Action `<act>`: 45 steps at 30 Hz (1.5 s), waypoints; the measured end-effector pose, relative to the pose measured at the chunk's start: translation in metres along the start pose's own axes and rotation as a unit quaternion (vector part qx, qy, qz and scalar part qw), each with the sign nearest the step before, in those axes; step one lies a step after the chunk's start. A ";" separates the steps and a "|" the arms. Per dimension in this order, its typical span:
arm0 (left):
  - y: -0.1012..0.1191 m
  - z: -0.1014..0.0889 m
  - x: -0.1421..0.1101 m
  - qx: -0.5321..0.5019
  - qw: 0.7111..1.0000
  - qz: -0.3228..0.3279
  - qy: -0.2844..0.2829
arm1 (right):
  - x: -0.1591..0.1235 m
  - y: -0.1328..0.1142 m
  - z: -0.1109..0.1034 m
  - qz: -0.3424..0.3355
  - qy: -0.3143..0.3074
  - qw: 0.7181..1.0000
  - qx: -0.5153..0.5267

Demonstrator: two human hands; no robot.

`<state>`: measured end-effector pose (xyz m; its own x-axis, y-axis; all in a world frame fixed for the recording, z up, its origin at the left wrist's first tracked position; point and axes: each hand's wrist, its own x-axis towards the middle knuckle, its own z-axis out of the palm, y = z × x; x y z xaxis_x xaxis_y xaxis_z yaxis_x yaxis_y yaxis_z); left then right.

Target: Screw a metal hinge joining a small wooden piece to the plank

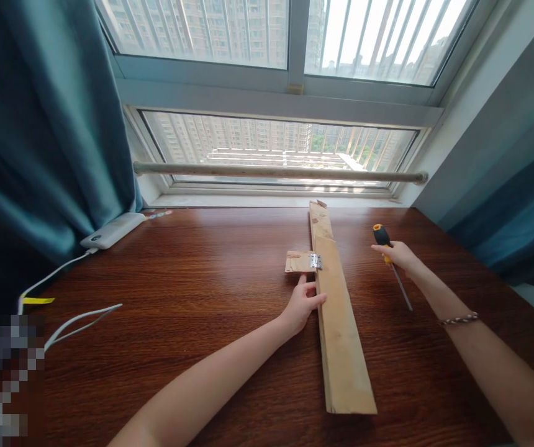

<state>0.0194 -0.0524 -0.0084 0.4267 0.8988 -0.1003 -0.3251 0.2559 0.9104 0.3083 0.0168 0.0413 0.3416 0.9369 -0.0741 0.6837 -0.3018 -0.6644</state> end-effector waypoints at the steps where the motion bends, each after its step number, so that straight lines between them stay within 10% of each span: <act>1: 0.000 0.000 0.000 0.004 1.000 0.002 0.002 | 0.002 0.008 0.000 -0.001 -0.001 0.999 -0.043; 15: 0.003 0.002 -0.002 0.002 1.000 0.019 -0.015 | 0.004 0.044 0.005 -0.019 -0.004 0.917 -0.400; 45: 0.008 0.005 -0.007 0.027 0.999 0.046 -0.011 | 0.008 0.029 0.019 0.029 0.010 0.905 -0.425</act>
<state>0.0181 -0.0578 0.0019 0.4161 0.9093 -0.0076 -0.3170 0.1529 0.9360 0.3182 0.0191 0.0074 0.3990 0.9142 -0.0712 0.9102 -0.3855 0.1518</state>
